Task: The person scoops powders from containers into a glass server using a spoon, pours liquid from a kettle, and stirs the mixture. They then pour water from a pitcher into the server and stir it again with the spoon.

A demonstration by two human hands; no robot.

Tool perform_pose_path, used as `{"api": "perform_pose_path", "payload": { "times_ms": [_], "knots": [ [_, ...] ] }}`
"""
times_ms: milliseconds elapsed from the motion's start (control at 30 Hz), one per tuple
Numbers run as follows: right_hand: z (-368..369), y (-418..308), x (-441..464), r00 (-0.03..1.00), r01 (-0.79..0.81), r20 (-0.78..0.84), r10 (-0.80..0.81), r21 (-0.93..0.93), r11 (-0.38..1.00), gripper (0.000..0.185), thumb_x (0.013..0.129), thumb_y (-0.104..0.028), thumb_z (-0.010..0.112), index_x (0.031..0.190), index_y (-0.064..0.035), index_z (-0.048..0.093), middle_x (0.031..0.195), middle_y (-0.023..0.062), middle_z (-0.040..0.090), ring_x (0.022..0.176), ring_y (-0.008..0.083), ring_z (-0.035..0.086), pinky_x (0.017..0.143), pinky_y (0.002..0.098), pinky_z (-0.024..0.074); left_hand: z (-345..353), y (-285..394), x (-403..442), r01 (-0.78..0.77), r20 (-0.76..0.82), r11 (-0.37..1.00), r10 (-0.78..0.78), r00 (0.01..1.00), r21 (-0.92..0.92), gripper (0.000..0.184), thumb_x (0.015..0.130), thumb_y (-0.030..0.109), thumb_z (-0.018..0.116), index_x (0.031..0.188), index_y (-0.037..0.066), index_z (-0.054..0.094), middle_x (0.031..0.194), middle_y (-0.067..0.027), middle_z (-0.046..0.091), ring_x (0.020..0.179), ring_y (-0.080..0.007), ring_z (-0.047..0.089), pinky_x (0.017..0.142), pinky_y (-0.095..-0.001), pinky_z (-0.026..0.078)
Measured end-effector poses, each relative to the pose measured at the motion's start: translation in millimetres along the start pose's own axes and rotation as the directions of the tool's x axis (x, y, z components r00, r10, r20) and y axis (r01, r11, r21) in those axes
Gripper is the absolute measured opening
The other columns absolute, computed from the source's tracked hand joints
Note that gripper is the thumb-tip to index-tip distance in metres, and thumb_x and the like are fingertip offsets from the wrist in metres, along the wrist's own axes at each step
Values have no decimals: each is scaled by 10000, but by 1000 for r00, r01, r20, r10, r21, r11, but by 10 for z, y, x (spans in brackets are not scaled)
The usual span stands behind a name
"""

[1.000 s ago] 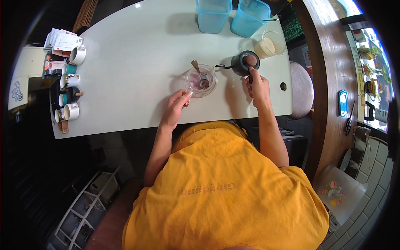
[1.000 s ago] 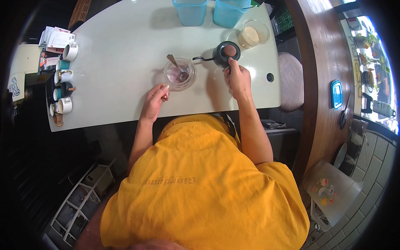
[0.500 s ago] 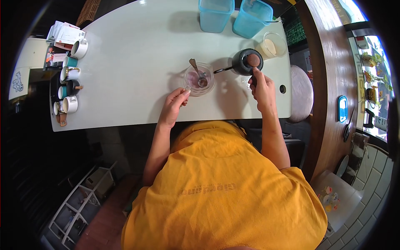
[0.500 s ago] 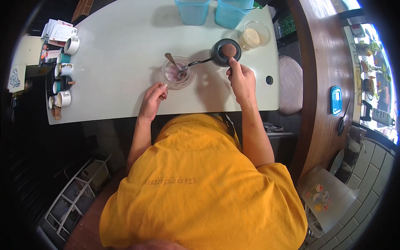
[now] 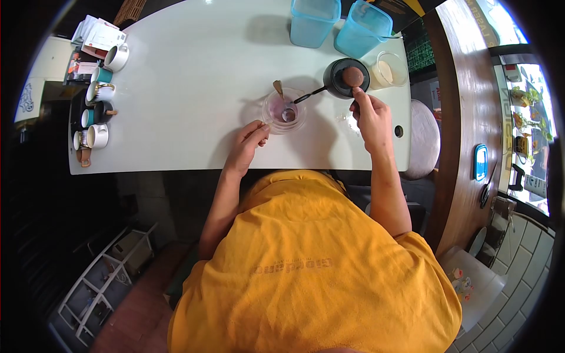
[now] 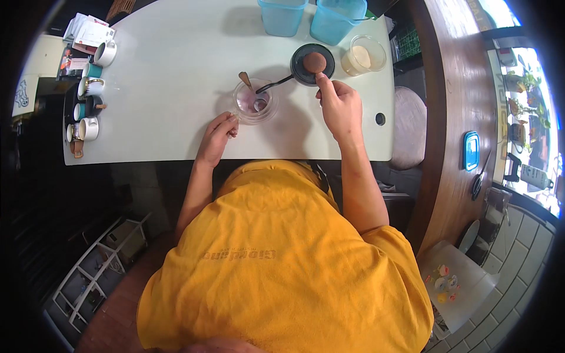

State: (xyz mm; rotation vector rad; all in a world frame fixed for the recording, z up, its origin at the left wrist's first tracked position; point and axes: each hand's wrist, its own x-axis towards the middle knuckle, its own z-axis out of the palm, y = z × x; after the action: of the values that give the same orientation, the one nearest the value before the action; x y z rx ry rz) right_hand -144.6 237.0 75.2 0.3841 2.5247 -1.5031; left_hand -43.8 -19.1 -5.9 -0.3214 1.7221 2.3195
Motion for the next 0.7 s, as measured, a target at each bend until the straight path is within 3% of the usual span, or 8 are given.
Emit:
{"api": "perform_pose_path", "payload": {
  "times_ms": [400, 700],
  "knots": [
    [20, -101, -6, 982, 180, -29, -186, -146, 973, 530, 867, -489, 583, 697, 8, 656, 514, 92, 521, 529, 180, 519, 551, 320, 418, 11, 18, -4, 18, -1, 999, -18, 1000, -30, 189, 946, 167, 512, 776, 86, 501, 743, 26, 438, 720, -81, 401, 683, -242, 330],
    [29, -110, -7, 978, 200, -24, -205, -140, 970, 510, 865, -468, 593, 696, 9, 661, 516, 98, 535, 520, 179, 529, 544, 317, 418, -16, -7, 4, 21, 7, 999, -21, 1000, -30, 166, 943, 170, 521, 804, 80, 522, 752, 25, 446, 726, -81, 407, 690, -239, 337]
  ]
}}
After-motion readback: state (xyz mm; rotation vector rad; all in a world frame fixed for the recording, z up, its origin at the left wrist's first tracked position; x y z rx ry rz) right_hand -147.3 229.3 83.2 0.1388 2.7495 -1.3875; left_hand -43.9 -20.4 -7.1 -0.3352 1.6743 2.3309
